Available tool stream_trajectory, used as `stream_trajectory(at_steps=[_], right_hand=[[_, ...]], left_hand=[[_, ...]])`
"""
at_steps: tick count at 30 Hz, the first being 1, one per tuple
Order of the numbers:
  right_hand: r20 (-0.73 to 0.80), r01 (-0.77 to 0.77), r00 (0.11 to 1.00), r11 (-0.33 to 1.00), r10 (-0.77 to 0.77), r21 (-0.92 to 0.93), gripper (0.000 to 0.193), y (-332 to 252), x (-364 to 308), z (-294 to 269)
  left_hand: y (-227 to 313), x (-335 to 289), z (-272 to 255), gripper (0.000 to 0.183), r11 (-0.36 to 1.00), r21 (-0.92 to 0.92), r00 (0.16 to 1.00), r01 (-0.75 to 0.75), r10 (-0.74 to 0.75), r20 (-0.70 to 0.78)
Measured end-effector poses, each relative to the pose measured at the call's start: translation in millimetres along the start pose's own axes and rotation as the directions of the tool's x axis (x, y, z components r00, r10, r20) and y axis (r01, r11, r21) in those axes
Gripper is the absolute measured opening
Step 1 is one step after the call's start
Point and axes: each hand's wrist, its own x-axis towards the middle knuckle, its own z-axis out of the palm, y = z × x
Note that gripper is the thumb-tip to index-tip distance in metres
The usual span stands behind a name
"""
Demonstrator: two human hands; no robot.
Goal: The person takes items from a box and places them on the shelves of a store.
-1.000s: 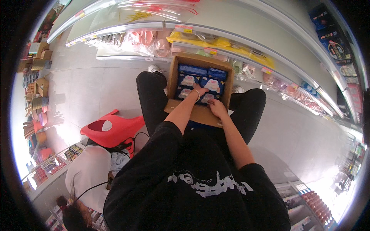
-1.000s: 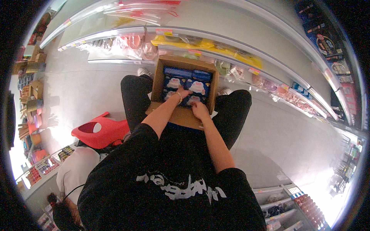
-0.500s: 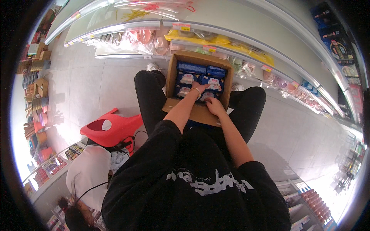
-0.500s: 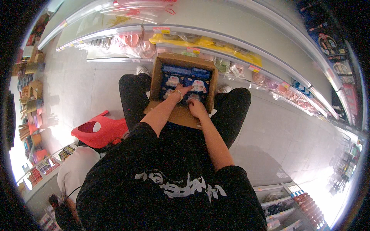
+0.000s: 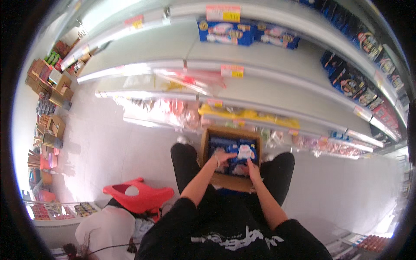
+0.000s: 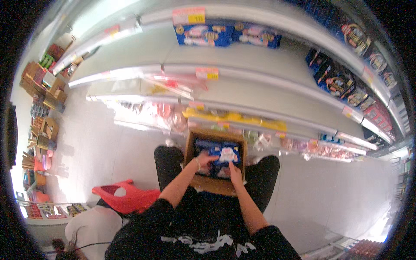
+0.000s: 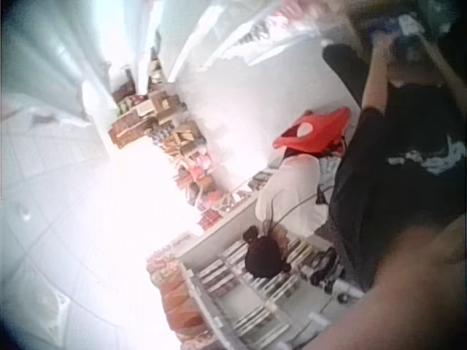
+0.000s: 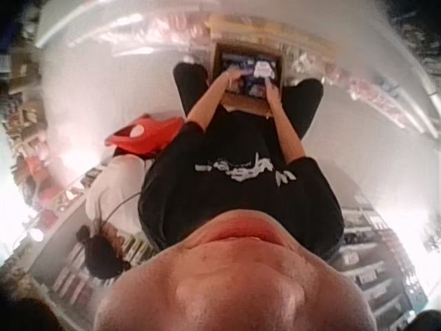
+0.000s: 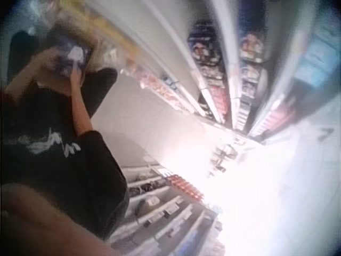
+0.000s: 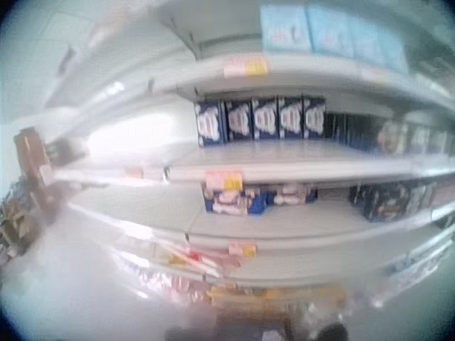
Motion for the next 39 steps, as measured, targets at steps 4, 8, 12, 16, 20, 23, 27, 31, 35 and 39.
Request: stream_trajectory(at_steps=[4, 8, 12, 16, 20, 23, 27, 31, 35, 39], right_hand=[[0.104, 0.016, 0.994, 0.984, -0.035, 0.177, 0.058, -30.7, -30.7, -6.6], [0.095, 0.166, 0.972, 0.917, -0.213, 0.363, 0.052, -68.5, -45.6, 17.0], [0.015, 0.573, 0.810, 0.796, -0.587, 0.192, 0.054, -103.7, -23.1, 20.7], [-0.029, 0.675, 0.706, 0.685, -0.707, -0.274, 0.064, -218.0, -70.8, -0.3], [-0.004, 0.933, 0.359, 0.359, -0.933, 0.027, 0.055, -342.1, -154.4, -17.1], [-0.166, 0.932, 0.005, -0.056, -0.986, 0.359, 0.055, -425.8, -176.2, -30.5], [0.240, 0.558, -0.444, -0.476, -0.863, -0.680, 0.064, -537.9, -203.3, -5.7], [0.279, 0.643, -0.267, -0.386, -0.922, -0.661, 0.058, -602.1, -152.0, 2.1], [0.313, 0.691, -0.085, -0.282, -0.946, -0.666, 0.065, -662.9, -85.5, 31.5], [0.171, 0.672, 0.045, -0.096, -0.984, -0.735, 0.067, -734.6, -29.4, 41.4]], left_hand=[[54.3, -95.4, 5.9, 0.048, 0.985, -0.126, 0.953, -0.119, 0.149, 0.265], [31.1, -107.5, 10.2, 0.049, 0.960, -0.274, 0.981, -0.062, 0.110, 0.163], [15.0, -78.3, 2.8, 0.047, 0.959, -0.235, 0.968, -0.158, 0.197, 0.154], [4.8, -68.0, 3.5, 0.044, 0.743, 0.617, 0.928, -0.259, 0.368, -0.054], [8.2, -71.6, 8.9, 0.050, 0.561, 0.809, 0.979, -0.174, 0.189, 0.080], [6.1, -67.1, 17.4, 0.049, 0.500, 0.835, 0.973, -0.228, 0.143, 0.180], [2.9, -76.8, 11.3, 0.047, 0.447, 0.878, 0.984, -0.173, 0.113, 0.137], [-12.4, -53.4, 9.4, 0.048, 0.450, 0.862, 0.969, -0.233, 0.178, 0.170], [6.9, -80.6, 9.9, 0.048, 0.485, 0.842, 0.971, -0.236, 0.151, 0.185], [3.0, -61.8, 8.6, 0.049, 0.493, 0.844, 0.975, -0.209, 0.038, 0.219]])
